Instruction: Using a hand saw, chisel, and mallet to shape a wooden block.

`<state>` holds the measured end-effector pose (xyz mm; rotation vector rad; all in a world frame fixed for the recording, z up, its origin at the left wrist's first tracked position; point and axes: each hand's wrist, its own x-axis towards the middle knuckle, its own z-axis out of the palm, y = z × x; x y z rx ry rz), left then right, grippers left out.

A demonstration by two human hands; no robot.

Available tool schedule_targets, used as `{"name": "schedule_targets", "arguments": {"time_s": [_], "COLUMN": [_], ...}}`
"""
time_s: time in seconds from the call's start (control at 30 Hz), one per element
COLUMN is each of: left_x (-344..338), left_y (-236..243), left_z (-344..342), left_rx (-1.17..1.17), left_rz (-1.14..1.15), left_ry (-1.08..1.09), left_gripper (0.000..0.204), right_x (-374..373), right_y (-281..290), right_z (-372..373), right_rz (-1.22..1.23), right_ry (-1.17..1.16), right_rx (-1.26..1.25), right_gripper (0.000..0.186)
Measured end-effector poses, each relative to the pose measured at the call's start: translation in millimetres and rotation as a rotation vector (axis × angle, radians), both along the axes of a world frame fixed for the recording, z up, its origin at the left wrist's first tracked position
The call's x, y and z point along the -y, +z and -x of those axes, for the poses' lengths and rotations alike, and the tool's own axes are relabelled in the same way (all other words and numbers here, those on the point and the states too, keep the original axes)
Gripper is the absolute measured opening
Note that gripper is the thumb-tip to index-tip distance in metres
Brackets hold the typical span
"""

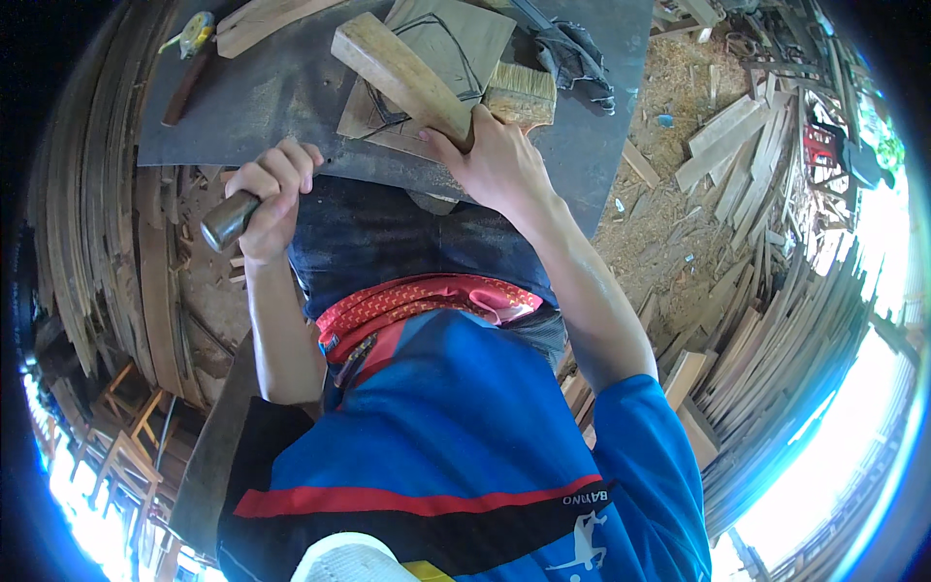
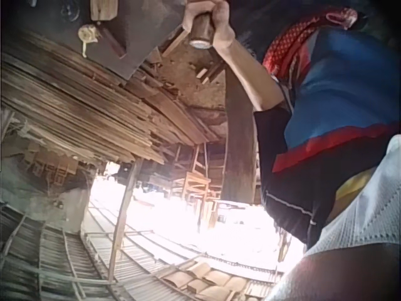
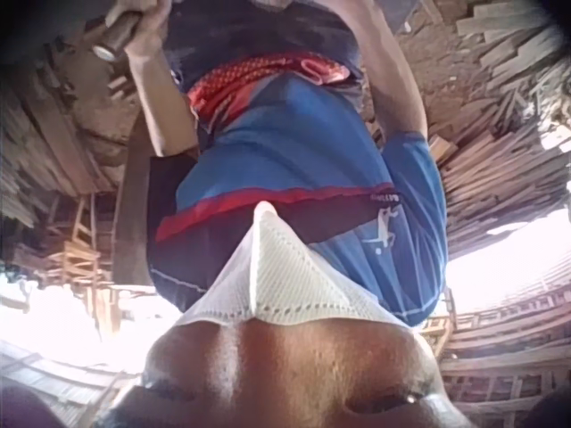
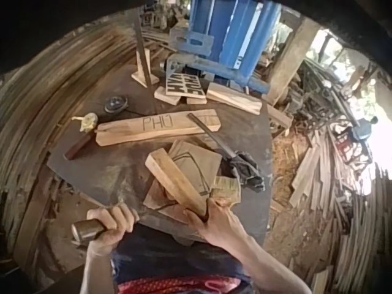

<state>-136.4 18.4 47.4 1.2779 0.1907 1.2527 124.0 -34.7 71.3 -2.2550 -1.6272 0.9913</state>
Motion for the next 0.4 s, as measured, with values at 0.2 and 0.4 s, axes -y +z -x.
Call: {"name": "schedule_targets", "arguments": {"time_s": [0.2,0.4], "left_x": [4.2,-2.6], "left_y": [-11.3,3.0], "left_z": [13.0,11.6], "left_rx": [-0.006,-0.164], "left_rz": [0.01,-0.004], "left_ry": [0.032,-0.01], "left_gripper": [0.019,0.017], "right_x": [-0.2,2.7], "right_y": [-0.1,-14.2], "right_z": [0.8,-2.6], "right_rz": [-0.004,-0.055], "right_ry": [0.009,0.0], "right_rx": [-0.001,0.026], "right_gripper": [0.067,0.067]}}
